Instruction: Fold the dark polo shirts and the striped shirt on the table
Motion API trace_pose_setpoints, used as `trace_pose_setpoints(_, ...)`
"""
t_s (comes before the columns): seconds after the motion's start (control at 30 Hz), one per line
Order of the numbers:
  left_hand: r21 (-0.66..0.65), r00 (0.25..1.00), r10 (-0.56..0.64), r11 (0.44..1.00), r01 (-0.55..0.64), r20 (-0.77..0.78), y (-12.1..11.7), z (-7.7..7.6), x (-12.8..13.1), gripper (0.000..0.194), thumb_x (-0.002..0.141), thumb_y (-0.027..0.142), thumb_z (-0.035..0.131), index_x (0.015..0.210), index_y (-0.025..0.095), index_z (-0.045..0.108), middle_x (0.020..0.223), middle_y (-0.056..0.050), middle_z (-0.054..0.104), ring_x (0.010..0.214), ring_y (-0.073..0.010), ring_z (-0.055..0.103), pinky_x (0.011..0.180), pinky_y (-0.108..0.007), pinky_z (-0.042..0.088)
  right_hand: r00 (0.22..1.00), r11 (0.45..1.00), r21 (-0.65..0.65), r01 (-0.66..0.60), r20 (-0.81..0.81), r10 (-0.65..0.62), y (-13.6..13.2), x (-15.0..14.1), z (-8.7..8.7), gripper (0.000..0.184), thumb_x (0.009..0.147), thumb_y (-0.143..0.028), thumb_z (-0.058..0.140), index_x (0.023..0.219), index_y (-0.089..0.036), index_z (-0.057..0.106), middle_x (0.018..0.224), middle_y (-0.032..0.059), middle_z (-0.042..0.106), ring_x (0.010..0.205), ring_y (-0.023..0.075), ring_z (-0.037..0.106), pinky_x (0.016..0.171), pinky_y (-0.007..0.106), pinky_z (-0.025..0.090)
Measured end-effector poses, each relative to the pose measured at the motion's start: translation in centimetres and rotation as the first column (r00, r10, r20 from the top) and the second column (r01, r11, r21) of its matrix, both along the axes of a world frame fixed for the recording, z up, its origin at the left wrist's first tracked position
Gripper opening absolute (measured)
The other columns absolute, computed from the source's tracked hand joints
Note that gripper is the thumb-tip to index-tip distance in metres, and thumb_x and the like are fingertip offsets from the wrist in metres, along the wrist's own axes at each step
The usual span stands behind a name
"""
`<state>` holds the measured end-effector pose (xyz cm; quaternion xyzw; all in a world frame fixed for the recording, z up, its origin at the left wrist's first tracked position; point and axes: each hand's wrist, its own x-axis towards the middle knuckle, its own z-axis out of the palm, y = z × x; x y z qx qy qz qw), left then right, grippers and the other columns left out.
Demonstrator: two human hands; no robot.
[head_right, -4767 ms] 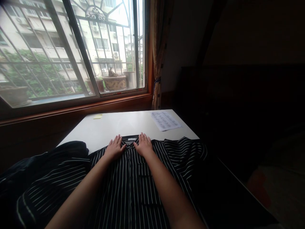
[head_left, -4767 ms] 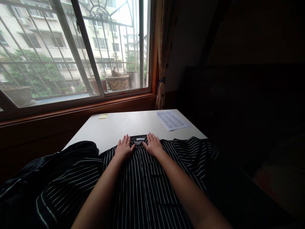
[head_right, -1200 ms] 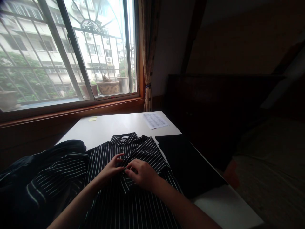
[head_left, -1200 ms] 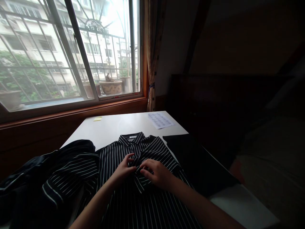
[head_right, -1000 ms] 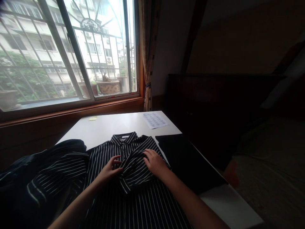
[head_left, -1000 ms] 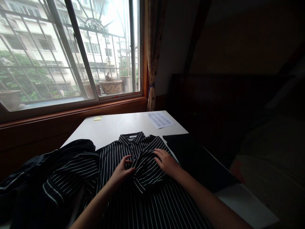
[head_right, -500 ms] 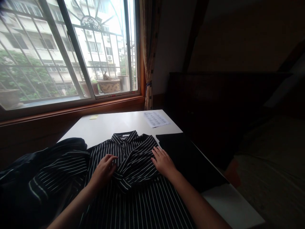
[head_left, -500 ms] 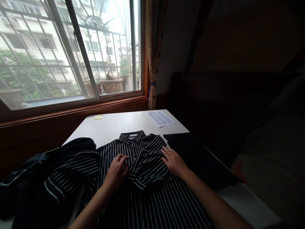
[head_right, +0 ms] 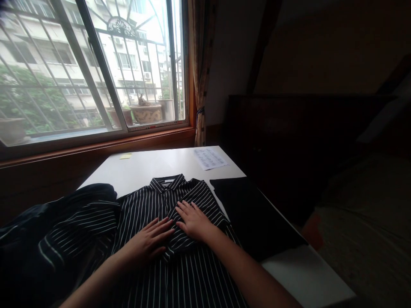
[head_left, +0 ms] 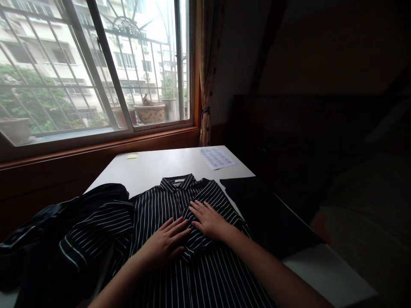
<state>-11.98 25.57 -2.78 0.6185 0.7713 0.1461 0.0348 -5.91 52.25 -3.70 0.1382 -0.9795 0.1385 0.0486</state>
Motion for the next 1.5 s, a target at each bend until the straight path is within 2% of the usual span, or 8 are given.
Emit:
trace_pose_setpoints(0.1,-0.015,1.0,-0.007,1.0,0.007,0.0,-1.8,0.2,-0.6,0.062,0.097,0.033,0.057,0.154,0.041,0.032,0.164,0.0,0.027,0.15,-0.0282,0.027,0.121,-0.057,0.026,0.999,1.0,-0.004,-0.008,0.038,0.008,0.0,0.1,-0.6,0.065,0.101,-0.053,0.039,0.158,-0.023,0.029,0.165,0.0056,0.023,0.153,0.0236,0.017,0.125,0.05,0.012)
trace_pose_setpoints(0.27,0.015,0.999,0.046,0.999,-0.046,0.024,-4.0,0.2,-1.4,0.055,0.097,0.028,0.056,0.148,0.044,0.043,0.159,0.003,0.038,0.148,-0.0271,0.034,0.12,-0.055,0.031,0.999,1.0,-0.003,0.027,0.029,-0.027,1.4,0.5,-0.7,0.066,0.1,-0.057,0.04,0.157,-0.025,0.03,0.166,0.0044,0.022,0.153,0.0242,0.017,0.125,0.049,0.012)
trace_pose_setpoints(0.53,0.036,0.998,0.068,0.997,-0.067,-0.008,-4.5,-1.0,-2.0,0.051,0.098,0.027,0.054,0.147,0.038,0.047,0.155,0.001,0.046,0.146,-0.0261,0.037,0.119,-0.056,0.034,0.966,0.965,0.07,0.252,0.037,-0.255,7.2,0.4,-1.7,0.07,0.101,-0.064,0.026,0.157,-0.024,0.031,0.166,0.0047,0.02,0.153,0.0229,0.016,0.125,0.048,0.013)
trace_pose_setpoints(0.63,0.071,0.997,0.055,0.996,-0.052,-0.047,-4.5,-1.6,-2.3,0.048,0.099,0.027,0.054,0.146,0.035,0.049,0.153,-0.001,0.049,0.144,-0.0261,0.041,0.117,-0.056,0.037,0.958,0.956,0.083,0.281,0.039,-0.285,8.4,0.4,-1.9,0.072,0.1,-0.066,0.023,0.157,-0.023,0.031,0.166,0.0043,0.018,0.154,0.023,0.015,0.125,0.047,0.012)
trace_pose_setpoints(0.9,0.177,0.991,0.095,0.981,-0.077,-0.094,-4.4,-1.6,-2.1,0.041,0.1,0.025,0.054,0.141,0.032,0.054,0.141,-0.002,0.061,0.133,-0.0228,0.055,0.109,-0.046,0.051,0.957,0.953,0.093,0.287,0.019,-0.29,8.3,0.4,-2.2,0.071,0.1,-0.065,0.023,0.158,-0.024,0.03,0.166,0.0032,0.019,0.153,0.0229,0.016,0.125,0.046,0.013)
trace_pose_setpoints(1.07,0.229,0.985,0.126,0.969,-0.096,-0.12,-4.4,-2.2,-2.5,0.04,0.1,0.022,0.055,0.139,0.028,0.054,0.13,-0.004,0.067,0.119,-0.0209,0.063,0.099,-0.042,0.058,0.958,0.953,0.099,0.287,-0.008,-0.288,8.6,0.3,-2.7,0.069,0.101,-0.063,0.025,0.157,-0.023,0.031,0.166,0.005,0.021,0.153,0.023,0.017,0.125,0.047,0.014)
trace_pose_setpoints(1.27,0.241,0.982,0.104,0.968,-0.064,-0.158,-4.4,-2.3,-2.5,0.032,0.101,0.02,0.052,0.132,0.024,0.057,0.111,-0.004,0.071,0.097,-0.0173,0.065,0.082,-0.033,0.06,0.964,0.961,0.096,0.258,-0.094,-0.249,8.3,0.4,-2.7,0.059,0.102,-0.051,0.035,0.151,-0.02,0.044,0.161,0.0075,0.035,0.15,0.0247,0.028,0.123,0.049,0.02)
trace_pose_setpoints(1.5,0.191,0.959,0.131,0.978,-0.084,-0.25,-3.8,-1.7,-1.9,0.018,0.099,0.014,0.047,0.103,0.02,0.063,0.091,-0.004,0.066,0.082,-0.0172,0.061,0.073,-0.032,0.057,0.969,0.984,0.072,0.162,-0.197,-0.146,7.9,0.9,-2.0,0.048,0.098,-0.035,0.044,0.141,-0.016,0.058,0.149,0.0088,0.052,0.141,0.0249,0.044,0.119,0.044,0.034)
